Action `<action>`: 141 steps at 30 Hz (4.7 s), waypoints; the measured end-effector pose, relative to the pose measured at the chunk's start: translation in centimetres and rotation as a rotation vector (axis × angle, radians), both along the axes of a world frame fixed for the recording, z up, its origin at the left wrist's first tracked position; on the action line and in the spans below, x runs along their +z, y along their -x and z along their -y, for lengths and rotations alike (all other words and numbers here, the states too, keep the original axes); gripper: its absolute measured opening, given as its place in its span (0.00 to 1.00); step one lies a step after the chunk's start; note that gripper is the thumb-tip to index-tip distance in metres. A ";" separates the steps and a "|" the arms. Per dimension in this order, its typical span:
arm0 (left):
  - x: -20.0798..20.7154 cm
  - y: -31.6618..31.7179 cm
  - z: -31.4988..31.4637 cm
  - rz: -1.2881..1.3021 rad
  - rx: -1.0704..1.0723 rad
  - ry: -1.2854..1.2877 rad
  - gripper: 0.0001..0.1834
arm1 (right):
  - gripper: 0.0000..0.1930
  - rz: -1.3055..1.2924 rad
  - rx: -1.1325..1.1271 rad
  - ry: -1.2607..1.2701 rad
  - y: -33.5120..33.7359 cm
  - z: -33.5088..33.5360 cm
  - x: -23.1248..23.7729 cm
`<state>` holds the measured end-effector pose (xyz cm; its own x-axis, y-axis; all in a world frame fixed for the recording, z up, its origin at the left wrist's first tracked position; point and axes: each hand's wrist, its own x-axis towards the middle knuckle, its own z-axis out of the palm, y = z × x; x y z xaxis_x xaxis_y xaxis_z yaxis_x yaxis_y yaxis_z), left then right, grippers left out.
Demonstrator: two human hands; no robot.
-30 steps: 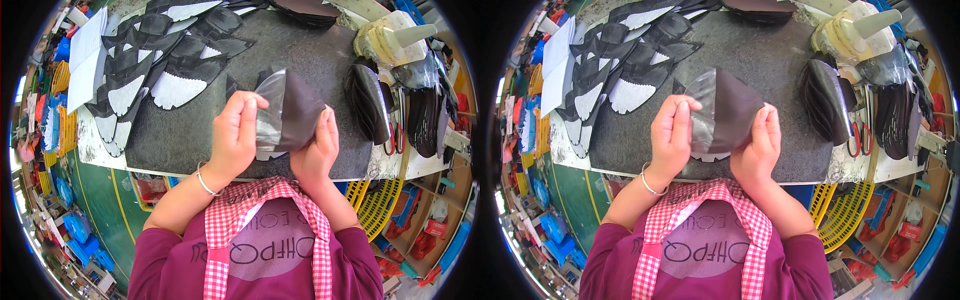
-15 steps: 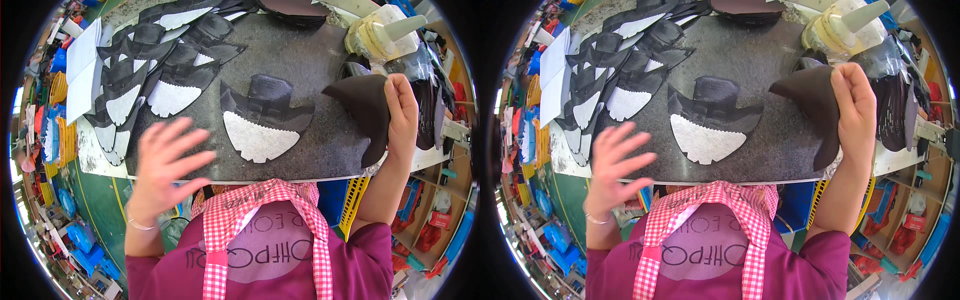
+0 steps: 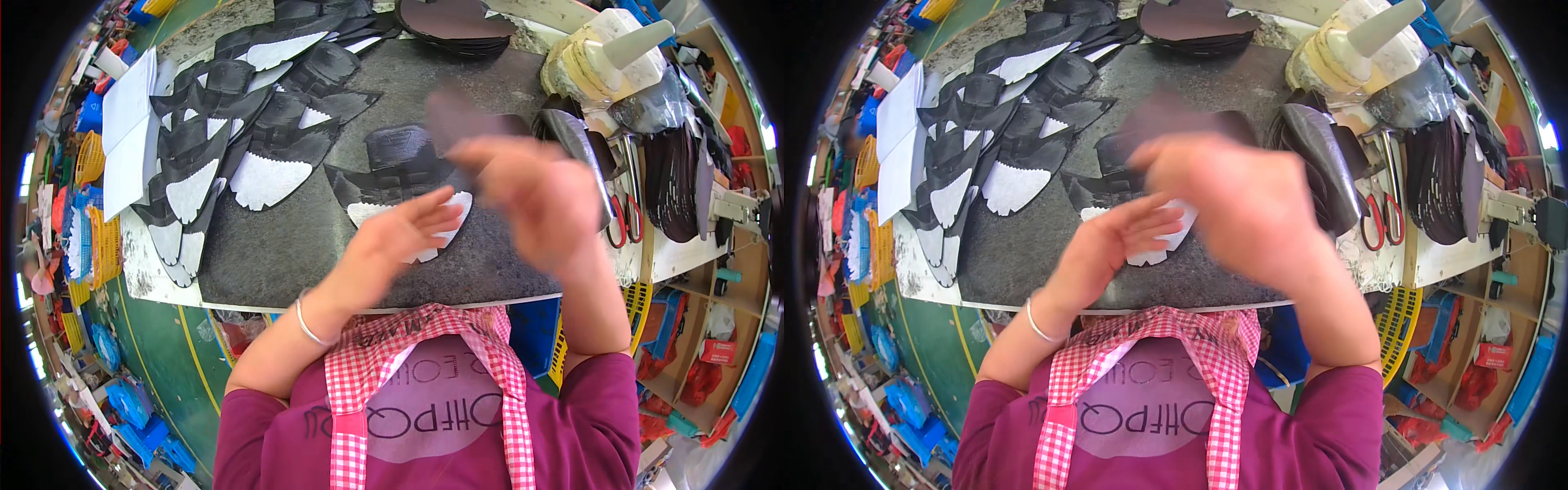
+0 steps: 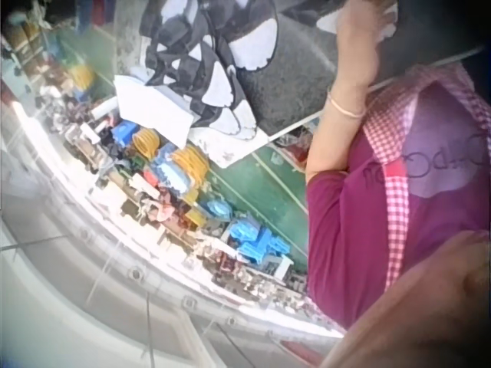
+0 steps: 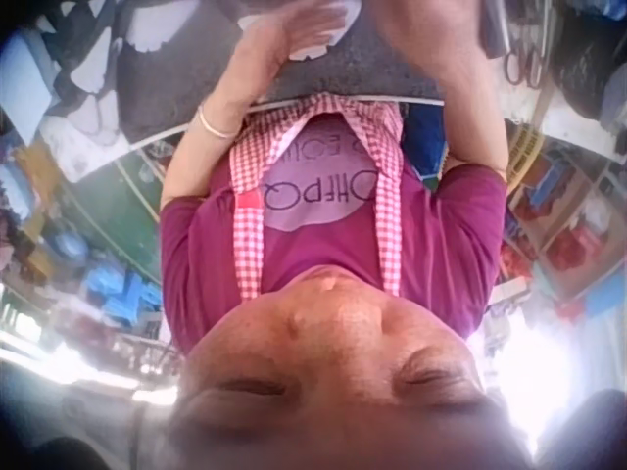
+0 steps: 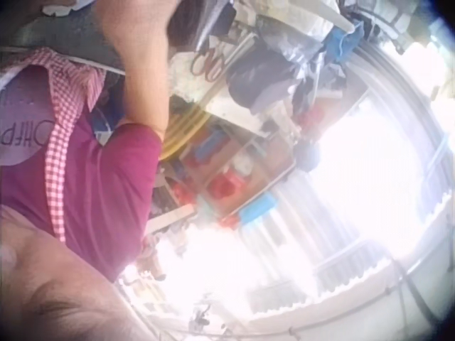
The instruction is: The worker is sorting, stacking, and organizing pre-cut shoe components on a workstation.
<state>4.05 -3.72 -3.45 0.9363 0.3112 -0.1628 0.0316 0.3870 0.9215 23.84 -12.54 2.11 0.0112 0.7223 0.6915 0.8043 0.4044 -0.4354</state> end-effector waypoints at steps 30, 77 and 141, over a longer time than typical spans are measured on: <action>-1.0 4.8 -3.0 -0.176 0.499 -0.264 0.09 | 0.07 -1.092 -0.346 0.572 2.7 4.0 -6.1; -1.6 2.6 0.5 -0.047 -0.500 -1.585 0.35 | 0.35 0.220 -0.037 0.749 -1.9 1.6 -5.0; 0.0 0.5 -0.4 0.156 0.034 -1.367 0.20 | 0.27 -0.634 -0.755 0.379 -3.5 9.8 -4.1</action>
